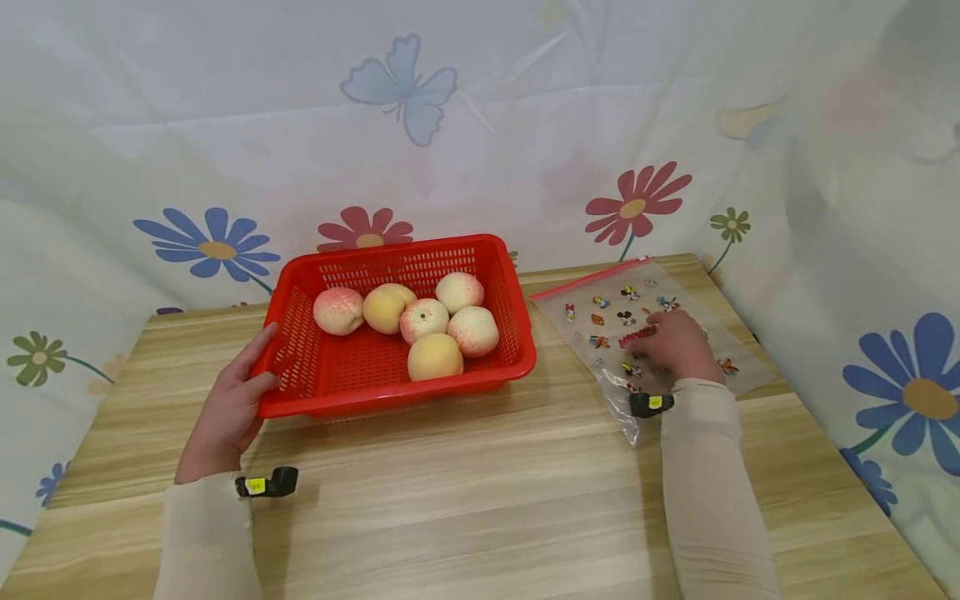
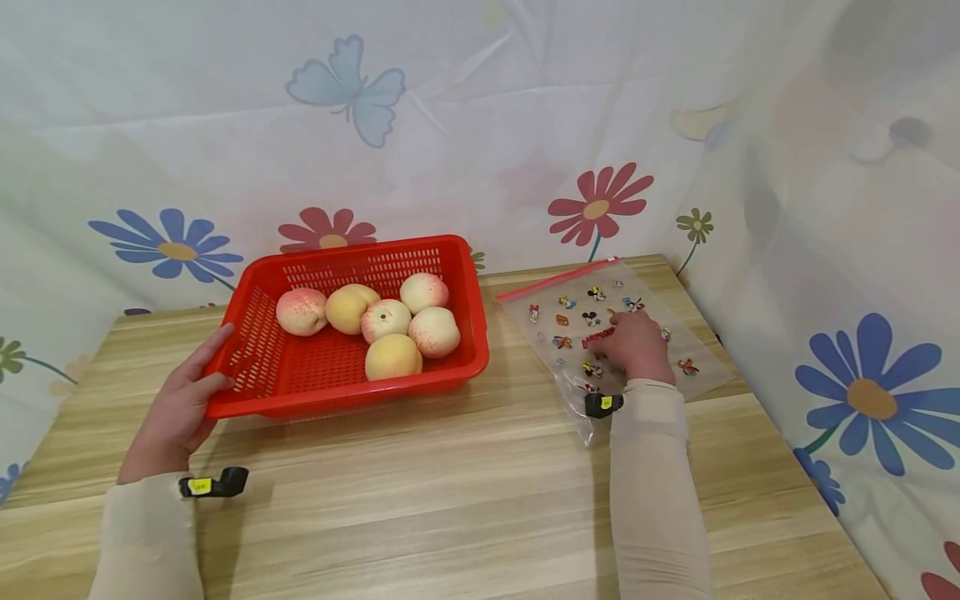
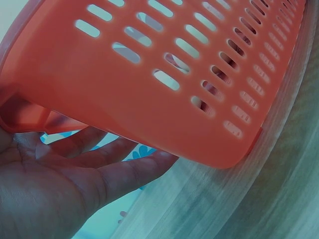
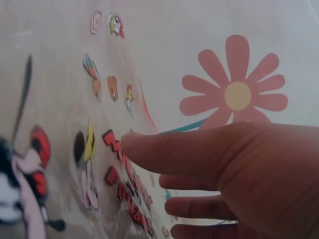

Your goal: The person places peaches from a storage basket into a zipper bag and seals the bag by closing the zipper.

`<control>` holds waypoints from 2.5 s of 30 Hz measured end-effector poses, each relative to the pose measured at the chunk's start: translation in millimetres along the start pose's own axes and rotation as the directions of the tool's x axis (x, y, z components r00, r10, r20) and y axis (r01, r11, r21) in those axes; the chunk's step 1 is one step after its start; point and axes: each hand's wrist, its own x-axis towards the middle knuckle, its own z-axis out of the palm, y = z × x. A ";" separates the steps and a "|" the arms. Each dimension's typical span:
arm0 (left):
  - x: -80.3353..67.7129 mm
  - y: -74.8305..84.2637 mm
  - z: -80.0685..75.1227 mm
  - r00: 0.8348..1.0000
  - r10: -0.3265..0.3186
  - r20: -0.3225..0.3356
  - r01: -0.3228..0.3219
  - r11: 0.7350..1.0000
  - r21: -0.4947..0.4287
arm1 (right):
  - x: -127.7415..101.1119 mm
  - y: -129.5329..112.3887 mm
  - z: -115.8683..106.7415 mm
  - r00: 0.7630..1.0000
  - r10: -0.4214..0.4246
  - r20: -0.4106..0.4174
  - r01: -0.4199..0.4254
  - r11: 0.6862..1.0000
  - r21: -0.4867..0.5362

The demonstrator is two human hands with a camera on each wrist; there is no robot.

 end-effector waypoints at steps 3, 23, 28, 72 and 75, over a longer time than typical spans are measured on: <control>-0.1 0.5 0.5 1.000 -0.004 -0.002 0.004 1.000 0.003 | 0.5 -2.0 0.6 1.000 0.021 -0.010 -0.021 1.000 0.007; -0.9 1.2 1.0 1.000 -0.004 0.000 0.004 1.000 0.001 | -0.8 -5.7 9.7 0.995 0.068 -0.074 -0.073 0.995 -0.072; -0.8 0.8 0.3 1.000 -0.003 0.002 0.003 1.000 -0.002 | -1.1 -6.0 8.2 0.996 0.064 -0.060 -0.069 0.995 -0.074; -2.2 2.9 2.4 1.000 -0.008 -0.009 0.008 1.000 0.012 | 0.6 -7.2 7.9 0.996 0.026 -0.090 -0.028 0.999 -0.029; -2.1 2.8 2.3 1.000 -0.013 -0.012 0.013 1.000 0.010 | 1.2 -7.2 10.1 0.996 0.048 -0.077 -0.051 0.998 -0.036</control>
